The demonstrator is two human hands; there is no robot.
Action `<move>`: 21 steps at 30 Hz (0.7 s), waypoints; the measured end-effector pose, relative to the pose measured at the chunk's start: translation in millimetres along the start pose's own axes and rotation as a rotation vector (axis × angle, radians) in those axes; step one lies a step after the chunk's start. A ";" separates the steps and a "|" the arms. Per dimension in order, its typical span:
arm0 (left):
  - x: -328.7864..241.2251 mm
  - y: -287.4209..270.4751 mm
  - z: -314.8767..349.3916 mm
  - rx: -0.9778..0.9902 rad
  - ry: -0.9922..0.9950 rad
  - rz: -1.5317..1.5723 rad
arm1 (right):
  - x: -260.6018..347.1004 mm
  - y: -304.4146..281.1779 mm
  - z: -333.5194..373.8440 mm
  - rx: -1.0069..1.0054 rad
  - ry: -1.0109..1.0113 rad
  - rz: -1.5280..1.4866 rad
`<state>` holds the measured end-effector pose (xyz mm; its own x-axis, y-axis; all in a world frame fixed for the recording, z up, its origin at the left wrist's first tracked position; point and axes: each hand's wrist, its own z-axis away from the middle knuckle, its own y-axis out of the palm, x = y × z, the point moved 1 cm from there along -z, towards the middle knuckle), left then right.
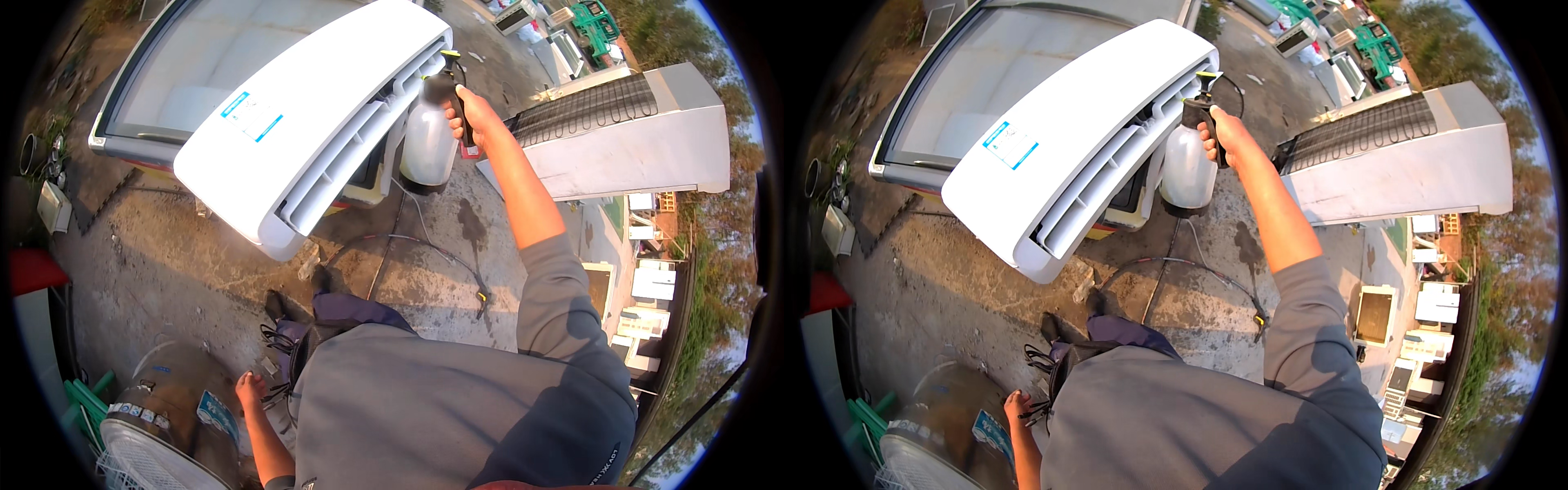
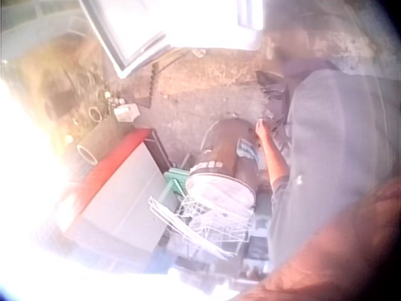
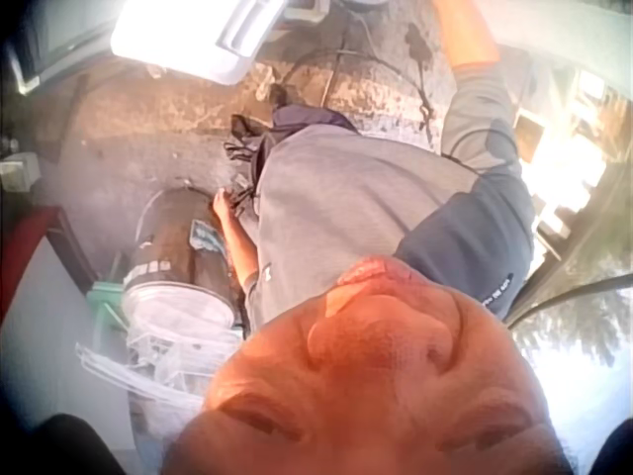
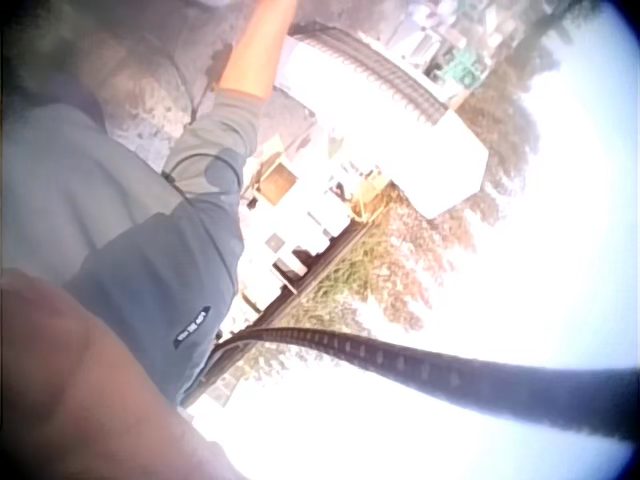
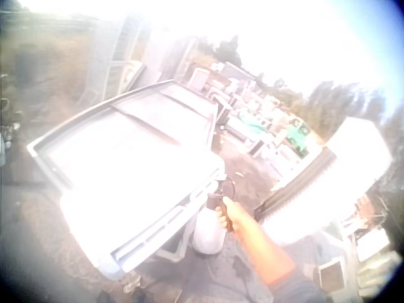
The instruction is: The person cleans a white air conditioner unit outdoors. They spray the unit with a handheld sprayer, scrub the surface with a steel wool pad, and rinse it with a pressure washer. The person handles the unit by hand and uses tools to clean it.
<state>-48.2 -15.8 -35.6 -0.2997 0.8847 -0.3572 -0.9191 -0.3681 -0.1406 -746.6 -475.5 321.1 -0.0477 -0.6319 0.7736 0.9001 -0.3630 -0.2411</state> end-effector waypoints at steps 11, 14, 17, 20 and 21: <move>-9.5 26.7 17.5 -0.042 -0.040 0.062 | 12.2 -12.5 -24.8 0.016 -0.004 0.002; -17.4 35.5 23.3 -0.048 -0.032 0.023 | 13.9 -16.3 -31.8 -0.006 -0.016 0.002; -19.3 40.2 25.3 -0.035 -0.034 0.009 | 15.5 -20.8 -36.5 -0.019 -0.014 -0.006; -19.3 44.1 25.1 -0.026 -0.030 0.015 | 18.5 -23.5 -36.5 -0.037 -0.032 -0.010; -20.3 44.9 26.1 -0.018 -0.027 0.014 | 19.7 -25.1 -36.4 -0.036 -0.040 -0.016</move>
<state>-90.1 -42.8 -10.6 -0.3198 0.8864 -0.3347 -0.9099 -0.3858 -0.1523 -785.9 -503.8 321.1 -0.0437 -0.5979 0.8004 0.8830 -0.3978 -0.2490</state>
